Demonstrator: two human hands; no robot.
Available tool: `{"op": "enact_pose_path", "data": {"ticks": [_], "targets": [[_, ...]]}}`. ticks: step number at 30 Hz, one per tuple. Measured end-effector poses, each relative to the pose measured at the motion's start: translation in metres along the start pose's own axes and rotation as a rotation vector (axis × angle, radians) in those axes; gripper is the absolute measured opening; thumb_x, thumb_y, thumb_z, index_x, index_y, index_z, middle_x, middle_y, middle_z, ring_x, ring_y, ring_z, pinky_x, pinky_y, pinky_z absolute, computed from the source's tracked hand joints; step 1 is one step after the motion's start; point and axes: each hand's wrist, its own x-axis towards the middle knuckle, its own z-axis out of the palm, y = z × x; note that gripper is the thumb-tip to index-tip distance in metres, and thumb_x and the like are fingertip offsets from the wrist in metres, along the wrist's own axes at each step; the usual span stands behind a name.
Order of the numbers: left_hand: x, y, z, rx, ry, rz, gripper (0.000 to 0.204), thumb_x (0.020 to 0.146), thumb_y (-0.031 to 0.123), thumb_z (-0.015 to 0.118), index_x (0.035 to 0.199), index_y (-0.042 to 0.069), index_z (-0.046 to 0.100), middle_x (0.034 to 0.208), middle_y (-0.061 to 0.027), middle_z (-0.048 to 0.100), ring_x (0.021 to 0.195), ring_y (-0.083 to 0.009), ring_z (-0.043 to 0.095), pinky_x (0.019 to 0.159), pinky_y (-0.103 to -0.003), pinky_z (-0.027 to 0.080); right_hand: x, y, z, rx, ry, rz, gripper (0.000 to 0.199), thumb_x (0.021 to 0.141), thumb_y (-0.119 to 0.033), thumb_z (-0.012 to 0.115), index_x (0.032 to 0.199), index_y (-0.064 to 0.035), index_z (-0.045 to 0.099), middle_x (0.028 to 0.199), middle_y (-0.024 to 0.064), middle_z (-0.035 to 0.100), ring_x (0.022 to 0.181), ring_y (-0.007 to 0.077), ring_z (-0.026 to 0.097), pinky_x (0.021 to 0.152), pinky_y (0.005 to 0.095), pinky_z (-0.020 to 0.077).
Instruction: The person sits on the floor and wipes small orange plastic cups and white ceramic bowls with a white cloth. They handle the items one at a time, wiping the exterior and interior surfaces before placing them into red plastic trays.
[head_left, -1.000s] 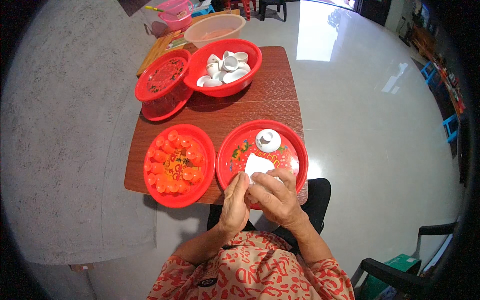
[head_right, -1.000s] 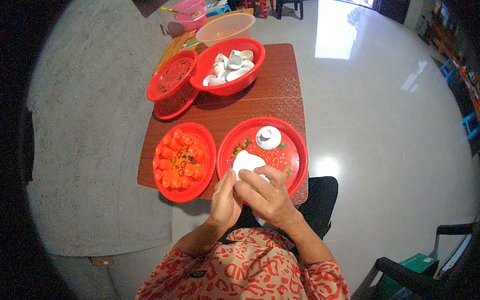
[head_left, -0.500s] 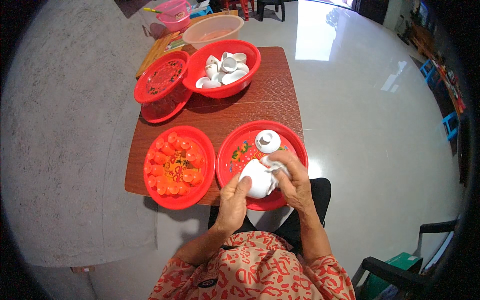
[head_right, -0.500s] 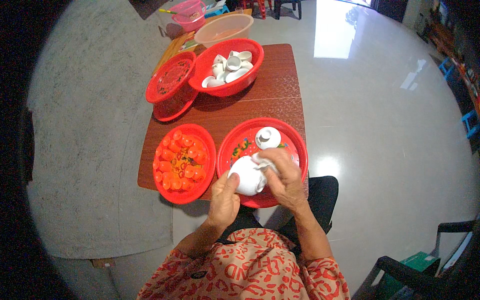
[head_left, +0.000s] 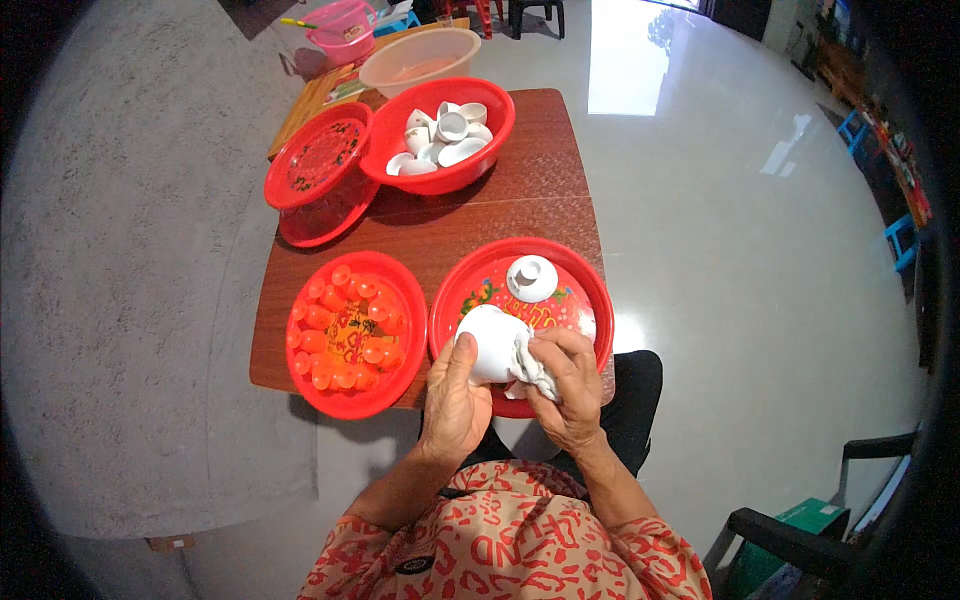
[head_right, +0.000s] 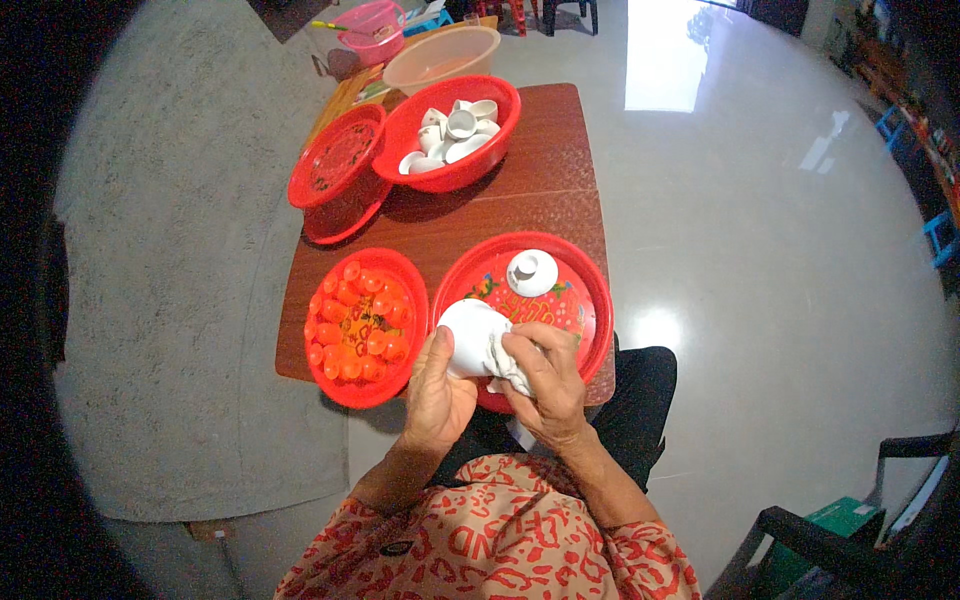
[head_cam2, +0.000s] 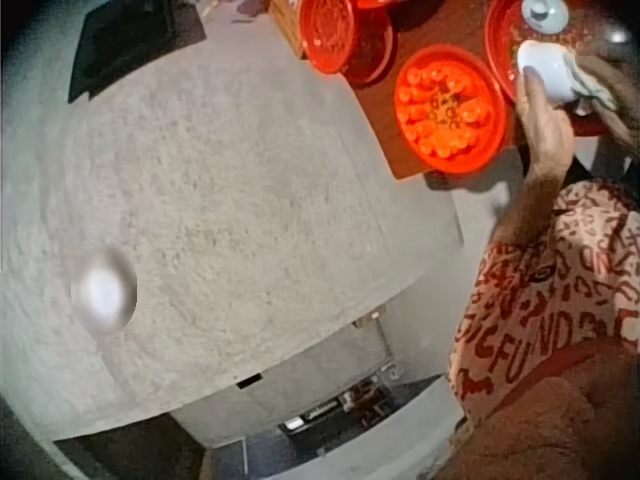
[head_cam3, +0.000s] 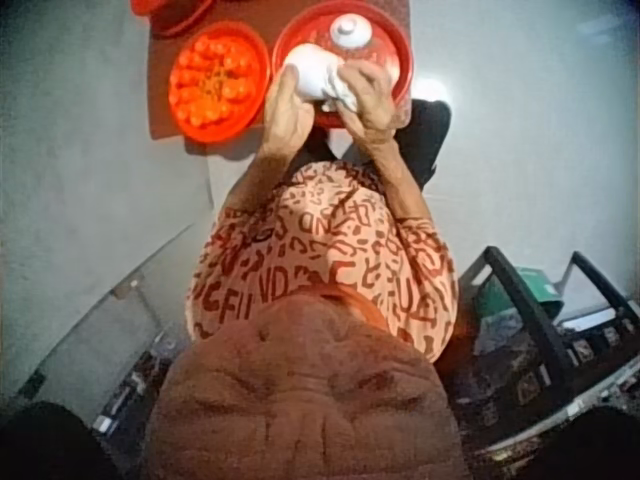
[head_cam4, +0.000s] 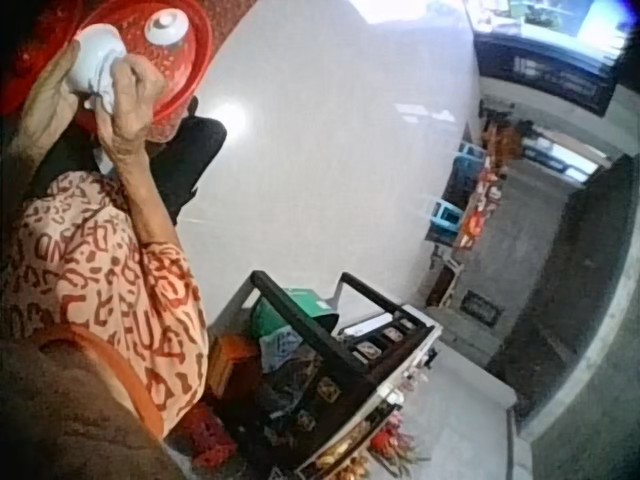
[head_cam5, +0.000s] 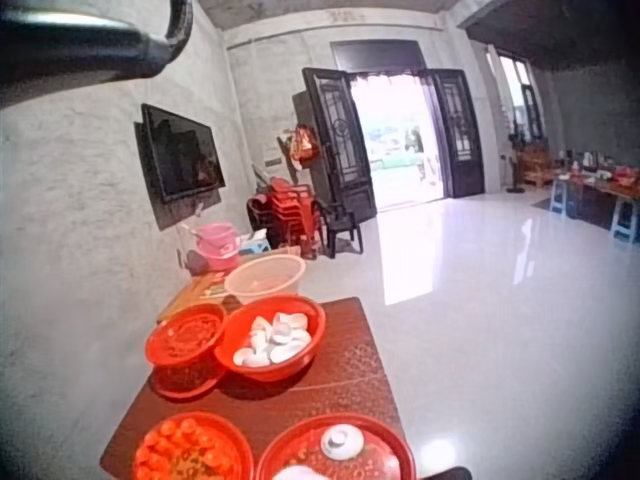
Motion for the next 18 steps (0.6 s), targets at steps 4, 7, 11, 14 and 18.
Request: {"op": "enact_pose_path", "data": {"ticks": [4,7,11,14,18], "targets": [[-0.001,0.0,0.0,0.022,0.021,0.035,0.034,0.098,0.028,0.044,0.116,0.001,0.052,0.111,-0.0101,0.06,0.103,-0.019,0.058,0.093,-0.037,0.044,0.0,-0.002,-0.002,0.048,-0.059,0.02,0.048,0.058,0.005,0.071,0.103,-0.0023,0.06,0.105,0.0136,0.055,0.097,0.029,0.053,0.082,0.0376,0.044],[0.0,-0.001,-0.003,0.028,0.029,0.032,0.033,0.098,0.027,0.044,0.116,0.0,0.052,0.11,-0.0108,0.06,0.103,-0.019,0.058,0.092,-0.037,0.044,-0.001,-0.003,-0.005,0.056,-0.104,0.03,0.046,0.058,0.002,0.072,0.102,-0.003,0.06,0.103,0.0127,0.055,0.096,0.0289,0.053,0.082,0.0379,0.0435],[-0.002,0.0,-0.001,0.035,0.022,0.017,0.034,0.098,0.027,0.045,0.116,-0.001,0.051,0.109,-0.0103,0.06,0.102,-0.0183,0.058,0.091,-0.036,0.045,-0.001,-0.002,-0.008,0.142,-0.085,-0.003,0.045,0.058,0.0,0.073,0.102,-0.0039,0.06,0.101,0.011,0.055,0.094,0.029,0.053,0.081,0.038,0.0431],[-0.004,-0.001,0.005,0.045,0.023,0.013,0.033,0.097,0.026,0.046,0.115,-0.001,0.052,0.107,-0.0099,0.061,0.1,-0.0175,0.058,0.09,-0.035,0.045,0.003,-0.01,-0.007,-0.006,-0.011,-0.129,0.045,0.058,-0.001,0.073,0.101,-0.0044,0.061,0.101,0.01,0.055,0.092,0.0287,0.052,0.08,0.0379,0.043],[-0.008,0.0,0.007,0.123,0.024,0.099,0.032,0.097,0.025,0.047,0.115,-0.001,0.053,0.106,-0.0095,0.061,0.099,-0.0164,0.058,0.09,-0.034,0.045,0.009,-0.014,-0.003,-0.198,0.006,-0.203,0.043,0.059,-0.003,0.073,0.1,-0.0045,0.062,0.101,0.0096,0.055,0.092,0.0283,0.051,0.08,0.0377,0.0425]]}}
